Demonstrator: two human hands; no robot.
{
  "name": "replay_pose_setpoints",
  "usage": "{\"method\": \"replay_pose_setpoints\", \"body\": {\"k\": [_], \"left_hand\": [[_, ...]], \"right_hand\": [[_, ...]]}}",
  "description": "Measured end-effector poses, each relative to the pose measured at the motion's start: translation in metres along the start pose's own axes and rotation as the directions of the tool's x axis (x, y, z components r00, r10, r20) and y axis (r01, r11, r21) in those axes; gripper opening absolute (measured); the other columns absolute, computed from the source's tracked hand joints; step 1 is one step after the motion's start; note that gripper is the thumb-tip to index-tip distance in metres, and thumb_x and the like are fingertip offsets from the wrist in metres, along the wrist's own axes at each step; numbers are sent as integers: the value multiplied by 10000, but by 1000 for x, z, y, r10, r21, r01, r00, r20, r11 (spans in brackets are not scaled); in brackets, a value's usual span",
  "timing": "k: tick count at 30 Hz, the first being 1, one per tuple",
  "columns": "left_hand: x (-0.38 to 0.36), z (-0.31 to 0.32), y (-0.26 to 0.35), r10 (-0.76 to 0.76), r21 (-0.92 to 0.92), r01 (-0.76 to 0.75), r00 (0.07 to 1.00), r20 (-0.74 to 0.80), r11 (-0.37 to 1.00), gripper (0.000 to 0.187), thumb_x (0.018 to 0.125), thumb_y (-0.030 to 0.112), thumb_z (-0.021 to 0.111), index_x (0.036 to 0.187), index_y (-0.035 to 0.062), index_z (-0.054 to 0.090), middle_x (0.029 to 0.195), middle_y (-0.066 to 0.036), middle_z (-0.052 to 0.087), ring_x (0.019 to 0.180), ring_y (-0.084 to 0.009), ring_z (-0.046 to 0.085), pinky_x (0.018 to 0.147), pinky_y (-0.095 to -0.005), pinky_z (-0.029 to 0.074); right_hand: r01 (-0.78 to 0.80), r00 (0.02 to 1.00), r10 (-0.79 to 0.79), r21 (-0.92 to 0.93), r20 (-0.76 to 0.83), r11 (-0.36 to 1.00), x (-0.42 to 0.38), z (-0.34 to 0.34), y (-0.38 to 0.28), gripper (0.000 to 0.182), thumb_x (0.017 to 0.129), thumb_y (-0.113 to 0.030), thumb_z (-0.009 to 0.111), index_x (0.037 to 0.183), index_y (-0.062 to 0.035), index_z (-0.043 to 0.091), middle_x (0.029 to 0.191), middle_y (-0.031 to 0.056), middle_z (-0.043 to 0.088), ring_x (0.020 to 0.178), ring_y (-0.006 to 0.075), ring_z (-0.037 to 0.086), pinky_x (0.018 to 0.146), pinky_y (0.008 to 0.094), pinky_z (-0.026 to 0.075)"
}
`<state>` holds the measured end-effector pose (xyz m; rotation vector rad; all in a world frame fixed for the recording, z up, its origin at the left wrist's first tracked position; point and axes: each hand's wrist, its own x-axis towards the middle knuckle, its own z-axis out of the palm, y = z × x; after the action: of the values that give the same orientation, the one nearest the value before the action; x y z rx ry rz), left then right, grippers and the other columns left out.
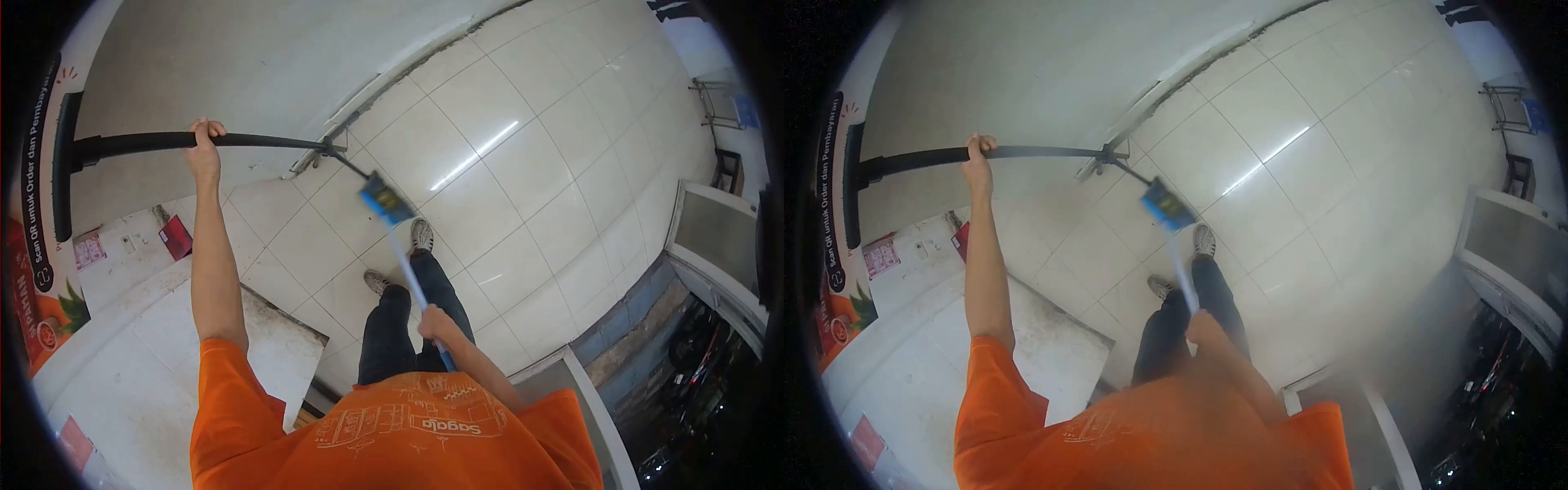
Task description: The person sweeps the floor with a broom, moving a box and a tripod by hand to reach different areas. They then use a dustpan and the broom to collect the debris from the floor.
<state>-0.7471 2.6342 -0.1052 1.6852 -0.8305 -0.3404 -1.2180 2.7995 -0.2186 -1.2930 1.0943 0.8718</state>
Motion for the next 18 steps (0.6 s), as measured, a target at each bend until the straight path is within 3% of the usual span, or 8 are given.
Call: {"method": "replay_pose_setpoints", "body": {"k": [1,3,5,7,9,11,13,18], "left_hand": [[-5,2,9,-18,157,22,1000,-26,987,308,845,128,440,554,39,390,579,-76,529,602,-138,481,652,-278,399],[-8,5,7,-12,129,14,1000,-16,992,323,857,152,442,560,35,398,602,-80,550,602,-131,484,644,-271,395],[-12,0,0,-14,117,16,1000,-15,993,340,869,177,444,565,31,405,625,-85,572,601,-124,487,637,-264,391],[-11,0,-4,-1,55,2,1000,-30,999,360,873,215,454,580,8,480,604,-71,571,583,-119,485,614,-266,390],[-15,-4,2,62,243,-48,997,-49,969,375,862,270,486,630,-11,575,587,-55,572,571,-117,496,600,-266,399],[-13,-11,-9,-42,264,65,995,-95,962,393,829,329,535,652,-10,622,569,-55,575,594,-124,523,613,-271,412],[-20,-21,-20,-27,352,28,1000,-7,936,397,794,379,572,759,-12,625,672,-91,615,695,-163,579,666,-288,437],[-66,-59,-43,182,420,-139,981,-65,897,470,735,366,633,1010,-8,555,954,-153,610,894,-229,587,781,-306,445]], "right_hand": [[-3,1000,3,4,-7,1000,5,7,0,373,710,-126,492,985,122,445,735,245,582,641,332,616,543,420,498],[-44,977,2,189,215,981,23,23,9,288,703,-103,465,889,116,478,626,208,554,442,286,557,384,386,437],[-2,979,-39,199,202,980,-6,34,16,233,704,-96,456,824,101,494,561,175,524,417,253,524,374,361,408],[131,991,-128,180,-30,975,-41,45,37,224,716,-100,458,823,94,486,559,160,521,408,244,514,374,359,407],[35,999,-28,211,-33,977,-98,38,37,207,728,-106,458,821,77,479,545,140,510,402,233,506,376,364,402],[175,976,-100,424,-193,888,-148,49,58,199,739,-109,458,831,68,459,557,137,509,404,234,510,374,365,403],[-25,956,108,293,-272,956,-177,55,67,209,741,-108,459,856,65,434,583,146,512,406,236,510,358,360,409],[-182,774,211,109,-598,977,-93,81,164,258,724,-77,463,908,93,402,650,218,544,447,283,553,371,379,457]]}}
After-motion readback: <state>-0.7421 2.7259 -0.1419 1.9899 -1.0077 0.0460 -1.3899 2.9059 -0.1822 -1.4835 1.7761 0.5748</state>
